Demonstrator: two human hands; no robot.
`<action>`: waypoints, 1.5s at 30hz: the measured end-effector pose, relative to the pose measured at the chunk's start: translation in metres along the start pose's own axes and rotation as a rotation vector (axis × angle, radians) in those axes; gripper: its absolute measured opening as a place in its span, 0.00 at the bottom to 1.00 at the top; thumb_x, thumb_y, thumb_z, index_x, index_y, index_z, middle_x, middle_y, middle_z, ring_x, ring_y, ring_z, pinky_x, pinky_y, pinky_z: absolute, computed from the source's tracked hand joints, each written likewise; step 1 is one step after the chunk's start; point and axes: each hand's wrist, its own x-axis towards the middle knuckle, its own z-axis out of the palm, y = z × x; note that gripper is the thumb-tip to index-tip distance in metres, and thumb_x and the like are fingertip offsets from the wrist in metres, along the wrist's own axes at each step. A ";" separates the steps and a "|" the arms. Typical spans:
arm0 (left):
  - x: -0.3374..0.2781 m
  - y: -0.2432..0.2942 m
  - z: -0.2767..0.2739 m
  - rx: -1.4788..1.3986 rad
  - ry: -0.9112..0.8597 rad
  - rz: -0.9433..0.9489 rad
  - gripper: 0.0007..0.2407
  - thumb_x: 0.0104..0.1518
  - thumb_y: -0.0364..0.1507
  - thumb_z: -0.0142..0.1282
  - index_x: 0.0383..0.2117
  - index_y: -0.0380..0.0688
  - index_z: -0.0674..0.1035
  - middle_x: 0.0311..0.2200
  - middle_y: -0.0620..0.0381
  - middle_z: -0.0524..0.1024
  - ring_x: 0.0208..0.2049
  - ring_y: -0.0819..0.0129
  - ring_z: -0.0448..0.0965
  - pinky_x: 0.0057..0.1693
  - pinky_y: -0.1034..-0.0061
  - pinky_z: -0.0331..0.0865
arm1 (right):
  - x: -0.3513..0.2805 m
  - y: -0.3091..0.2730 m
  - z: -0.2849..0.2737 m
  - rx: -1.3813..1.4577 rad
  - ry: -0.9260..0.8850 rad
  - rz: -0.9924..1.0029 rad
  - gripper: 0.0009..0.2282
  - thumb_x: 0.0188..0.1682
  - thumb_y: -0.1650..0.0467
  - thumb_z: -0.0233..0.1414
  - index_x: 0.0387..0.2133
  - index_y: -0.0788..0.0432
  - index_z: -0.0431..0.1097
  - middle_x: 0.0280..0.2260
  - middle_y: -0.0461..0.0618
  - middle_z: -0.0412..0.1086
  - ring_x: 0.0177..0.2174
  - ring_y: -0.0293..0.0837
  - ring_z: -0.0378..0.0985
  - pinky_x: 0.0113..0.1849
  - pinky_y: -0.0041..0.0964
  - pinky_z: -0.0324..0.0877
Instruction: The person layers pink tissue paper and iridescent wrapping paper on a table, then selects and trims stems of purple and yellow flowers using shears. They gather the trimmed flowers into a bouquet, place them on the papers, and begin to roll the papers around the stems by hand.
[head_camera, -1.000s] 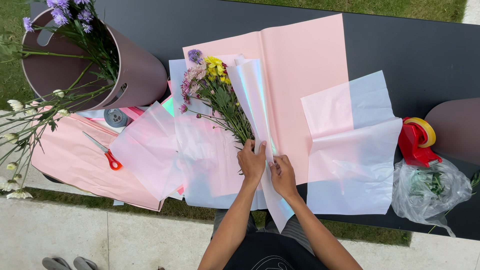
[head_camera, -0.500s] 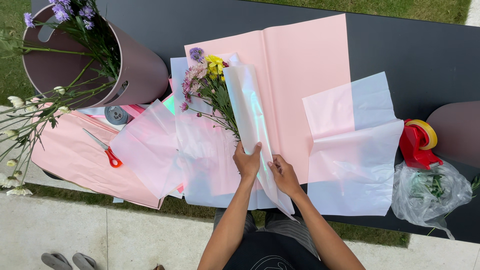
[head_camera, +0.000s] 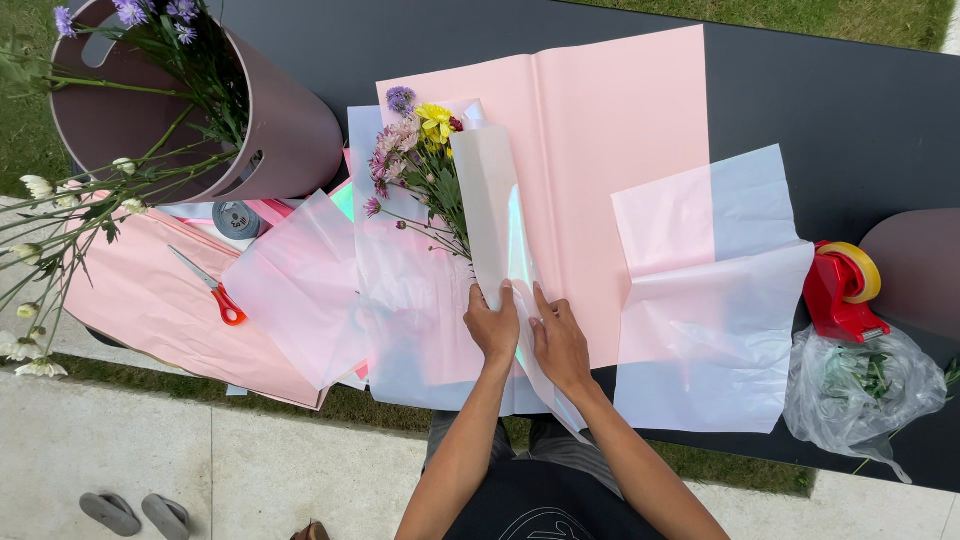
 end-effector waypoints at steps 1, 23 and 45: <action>0.001 -0.003 0.000 -0.002 0.001 0.000 0.10 0.66 0.37 0.70 0.38 0.45 0.83 0.25 0.47 0.87 0.30 0.51 0.86 0.43 0.58 0.76 | 0.003 0.005 0.005 -0.001 0.000 -0.002 0.25 0.70 0.70 0.51 0.81 0.54 0.64 0.57 0.64 0.80 0.54 0.59 0.88 0.52 0.51 0.86; 0.007 -0.064 0.002 -0.157 -0.057 0.132 0.13 0.72 0.38 0.69 0.31 0.45 0.85 0.23 0.50 0.87 0.28 0.71 0.82 0.39 0.67 0.77 | 0.003 -0.008 0.011 0.011 -0.028 -0.141 0.27 0.72 0.66 0.40 0.85 0.46 0.56 0.87 0.55 0.44 0.83 0.60 0.47 0.77 0.63 0.52; -0.119 -0.090 -0.057 0.190 -0.416 0.229 0.07 0.68 0.24 0.65 0.42 0.41 0.76 0.31 0.44 0.83 0.34 0.47 0.91 0.38 0.58 0.82 | -0.006 0.016 0.016 0.123 0.060 -0.140 0.23 0.66 0.59 0.58 0.72 0.53 0.78 0.58 0.54 0.73 0.56 0.55 0.81 0.56 0.53 0.78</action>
